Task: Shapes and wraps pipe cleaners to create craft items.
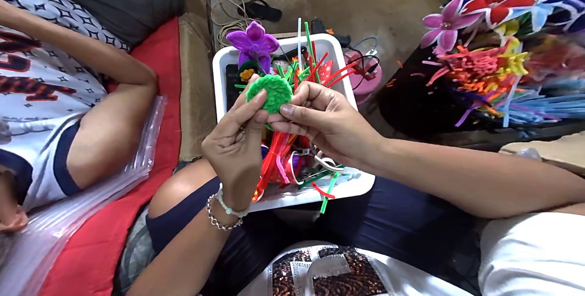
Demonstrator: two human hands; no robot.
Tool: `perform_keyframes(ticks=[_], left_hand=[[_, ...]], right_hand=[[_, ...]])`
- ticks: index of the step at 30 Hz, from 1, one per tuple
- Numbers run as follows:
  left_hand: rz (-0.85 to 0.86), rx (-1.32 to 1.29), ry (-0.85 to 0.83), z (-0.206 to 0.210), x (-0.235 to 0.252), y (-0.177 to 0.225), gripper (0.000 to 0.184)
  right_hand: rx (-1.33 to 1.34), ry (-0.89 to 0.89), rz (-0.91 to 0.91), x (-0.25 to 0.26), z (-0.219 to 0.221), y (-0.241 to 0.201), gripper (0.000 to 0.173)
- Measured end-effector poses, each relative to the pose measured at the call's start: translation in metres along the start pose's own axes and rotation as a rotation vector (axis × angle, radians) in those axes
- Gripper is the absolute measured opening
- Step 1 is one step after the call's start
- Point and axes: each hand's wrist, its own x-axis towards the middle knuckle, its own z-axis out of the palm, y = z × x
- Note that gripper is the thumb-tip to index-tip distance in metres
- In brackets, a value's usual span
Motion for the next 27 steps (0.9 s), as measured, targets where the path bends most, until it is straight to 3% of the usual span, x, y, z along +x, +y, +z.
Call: perform_keyframes(ticks=[4,8,11,14,21,27], left_hand=[[-0.075,-0.069,0.021,0.004,-0.005,0.001,0.026],[-0.124,-0.057,-0.023,-0.002,0.0,0.002,0.024],[-0.146,-0.056,-0.009,-0.003,0.003,0.001,0.025],[-0.191,-0.093,-0.013,-0.001,0.001,0.002,0.025],[-0.265,-0.144,-0.016,-0.001,0.002,0.006,0.027],[-0.317,-0.159,-0.048,-0.004,0.006,0.008,0.029]], right_hand=[[0.009,-0.007,0.015,0.001,-0.001,0.004,0.009],[-0.386,-0.114,-0.06,0.009,-0.015,-0.001,0.004],[-0.651,-0.16,-0.252,0.015,-0.023,-0.004,0.025],[-0.65,-0.185,-0.284,0.013,-0.018,0.001,0.041],[-0.786,-0.113,-0.425,0.01,-0.013,-0.001,0.03],[-1.062,-0.134,-0.718,0.013,-0.019,-0.007,0.026]])
